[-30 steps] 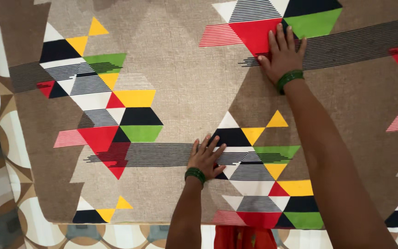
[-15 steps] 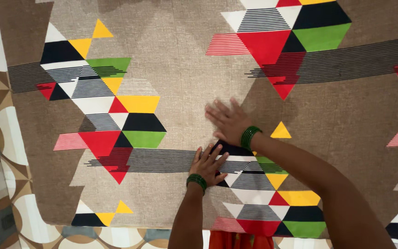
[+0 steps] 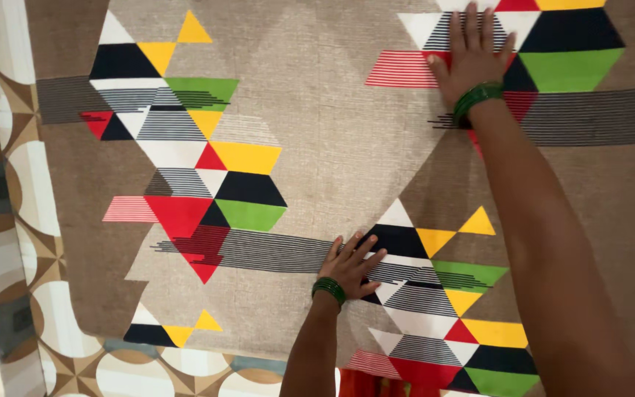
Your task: The person spreads a patterned sheet over a mattress and smooths it down by hand, then tucks the edges of the sheet under the mattress along the side and corners.
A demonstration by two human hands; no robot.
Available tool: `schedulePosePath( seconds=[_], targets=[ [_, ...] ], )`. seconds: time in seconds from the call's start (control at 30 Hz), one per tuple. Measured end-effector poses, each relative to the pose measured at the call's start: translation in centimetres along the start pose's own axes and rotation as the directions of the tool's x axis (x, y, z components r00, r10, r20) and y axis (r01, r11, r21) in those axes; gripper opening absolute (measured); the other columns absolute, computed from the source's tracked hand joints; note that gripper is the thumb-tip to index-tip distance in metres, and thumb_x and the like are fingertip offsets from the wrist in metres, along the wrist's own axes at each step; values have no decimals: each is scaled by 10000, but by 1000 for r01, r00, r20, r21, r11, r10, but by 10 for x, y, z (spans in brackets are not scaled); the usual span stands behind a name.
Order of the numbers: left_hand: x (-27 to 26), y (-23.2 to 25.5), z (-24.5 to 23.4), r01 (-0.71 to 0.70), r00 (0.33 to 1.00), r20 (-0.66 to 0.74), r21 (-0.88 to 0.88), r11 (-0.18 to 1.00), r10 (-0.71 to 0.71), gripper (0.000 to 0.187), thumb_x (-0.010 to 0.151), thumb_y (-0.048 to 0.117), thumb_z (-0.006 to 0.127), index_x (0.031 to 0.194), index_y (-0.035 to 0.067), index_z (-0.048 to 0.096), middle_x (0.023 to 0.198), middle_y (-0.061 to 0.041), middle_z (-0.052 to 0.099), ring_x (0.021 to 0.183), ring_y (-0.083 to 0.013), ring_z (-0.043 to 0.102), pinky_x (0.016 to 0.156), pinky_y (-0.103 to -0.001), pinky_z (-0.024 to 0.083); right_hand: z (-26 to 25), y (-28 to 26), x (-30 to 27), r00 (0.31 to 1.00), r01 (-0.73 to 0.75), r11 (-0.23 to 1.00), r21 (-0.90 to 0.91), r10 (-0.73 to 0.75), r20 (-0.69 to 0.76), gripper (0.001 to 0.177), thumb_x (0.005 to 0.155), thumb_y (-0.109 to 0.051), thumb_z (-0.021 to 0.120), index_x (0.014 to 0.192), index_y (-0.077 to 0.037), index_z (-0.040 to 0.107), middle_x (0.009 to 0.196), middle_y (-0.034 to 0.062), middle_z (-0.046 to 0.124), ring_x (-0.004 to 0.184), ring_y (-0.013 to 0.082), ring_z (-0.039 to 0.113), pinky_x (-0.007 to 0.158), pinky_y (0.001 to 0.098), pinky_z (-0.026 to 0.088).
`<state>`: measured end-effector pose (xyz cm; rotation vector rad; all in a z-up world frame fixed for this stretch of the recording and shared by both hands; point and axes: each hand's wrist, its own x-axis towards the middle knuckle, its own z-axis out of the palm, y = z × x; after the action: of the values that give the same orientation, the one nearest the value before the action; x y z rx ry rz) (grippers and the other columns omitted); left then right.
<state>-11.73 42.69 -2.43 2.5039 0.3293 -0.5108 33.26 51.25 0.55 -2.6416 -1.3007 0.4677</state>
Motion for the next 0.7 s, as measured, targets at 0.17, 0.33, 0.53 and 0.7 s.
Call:
schedulePosePath(
  seconds=[0.17,0.33,0.53,0.7],
  targets=[
    [-1,0,3,1,1000,-14,28,1000,-1,799,873,691,588,1568,399,324,1708,43,168,1569,-230,134,1245,-578,117,18,-42,6,994,71,993,-99,-62,90,790,1021,-594,294,1664,-180,95,1735,93,-18,1588,330,-42,1193,690,-43],
    [0,-1,6,1,1000,30,40,999,-2,801,884,716,542,1579,408,291,1716,56,120,1570,-224,110,1255,-561,101,41,-101,-19,958,258,946,-195,-225,177,735,1037,-565,250,1661,-207,99,1733,59,-8,1593,277,-27,1214,667,-28],
    [2,-3,10,1,997,74,70,998,-6,803,900,722,503,1592,410,242,1717,71,64,1573,-206,51,1243,-564,78,47,-149,-66,845,487,834,-260,-376,379,765,985,-634,227,1626,-241,87,1705,42,-15,1553,279,-9,1183,650,-6],
    [1,-1,6,4,998,69,47,999,-8,798,894,702,533,1589,411,269,1722,61,101,1578,-214,48,1255,-571,67,61,-169,-105,779,595,762,-256,-468,417,738,1009,-631,234,1636,-259,121,1712,15,23,1568,254,29,1207,656,29]
  ],
)
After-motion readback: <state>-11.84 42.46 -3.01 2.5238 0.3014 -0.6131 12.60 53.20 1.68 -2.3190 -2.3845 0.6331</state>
